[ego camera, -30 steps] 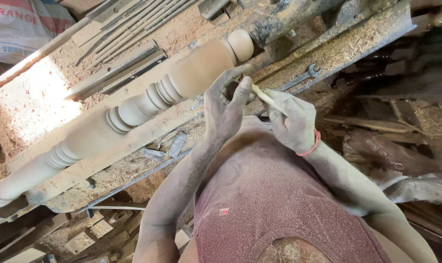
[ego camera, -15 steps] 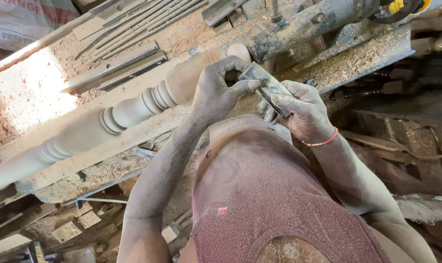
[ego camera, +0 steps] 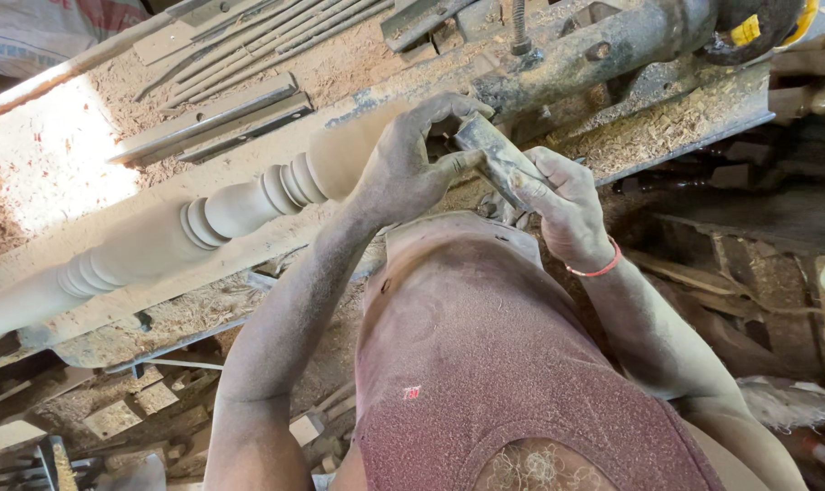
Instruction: The person shapes a piece of wood rotating on a lathe using a metal tool and then smooths the surface with a piece of sandpaper.
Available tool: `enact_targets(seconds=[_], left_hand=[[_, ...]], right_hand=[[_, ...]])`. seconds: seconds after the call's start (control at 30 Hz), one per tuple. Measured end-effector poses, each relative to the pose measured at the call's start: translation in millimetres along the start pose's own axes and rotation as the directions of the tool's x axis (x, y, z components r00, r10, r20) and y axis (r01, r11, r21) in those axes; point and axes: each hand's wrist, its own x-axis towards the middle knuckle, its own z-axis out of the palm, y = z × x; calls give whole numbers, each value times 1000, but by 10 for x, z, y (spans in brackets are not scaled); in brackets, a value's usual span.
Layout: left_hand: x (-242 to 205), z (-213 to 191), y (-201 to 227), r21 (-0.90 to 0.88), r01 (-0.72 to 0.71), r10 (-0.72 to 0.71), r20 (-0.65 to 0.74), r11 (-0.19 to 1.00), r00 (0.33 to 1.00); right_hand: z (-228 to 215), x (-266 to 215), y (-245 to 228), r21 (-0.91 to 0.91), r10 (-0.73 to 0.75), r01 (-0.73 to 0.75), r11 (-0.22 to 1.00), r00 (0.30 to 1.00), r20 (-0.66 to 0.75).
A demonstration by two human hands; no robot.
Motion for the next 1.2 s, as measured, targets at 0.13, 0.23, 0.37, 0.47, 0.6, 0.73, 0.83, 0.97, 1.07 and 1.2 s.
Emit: enact_targets(seconds=[0.13, 0.23, 0.37, 0.47, 0.6, 0.73, 0.83, 0.97, 1.07, 1.2], left_hand=[[81, -29, -3, 157, -155, 164, -43, 975, 986], [131, -48, -47, 115, -133, 139, -50, 984, 989], [274, -90, -156, 114, -135, 131, 40, 984, 991], [429, -161, -194, 193, -165, 149, 94, 967, 984], [655, -241, -155, 371, -277, 231, 164, 886, 959], [750, -269, -86, 385, -363, 303, 209, 848, 930], [768, -265, -44, 335, -269, 202, 220, 903, 954], [748, -258, -31, 333, -251, 199, 183, 909, 963], [752, -244, -59, 276, -303, 268, 157, 912, 951], [738, -250, -86, 179, -288, 259, 169, 941, 951]], right_hand=[[68, 23, -128, -134, 42, -47, 990, 998, -43], [91, 68, -158, -143, -67, 65, 988, 998, -11], [115, 91, -171, -190, -68, 53, 980, 995, -75], [153, 111, -206, -622, -251, 94, 777, 953, -169], [211, 194, -224, -700, -367, 143, 700, 913, -180], [202, 257, -223, -672, -285, 45, 739, 925, -252], [190, 273, -214, -645, -279, 52, 762, 926, -254], [216, 286, -218, -644, -319, 99, 758, 918, -234], [232, 289, -243, -583, -292, 108, 806, 928, -232], [214, 289, -279, -455, -172, 49, 889, 957, -234]])
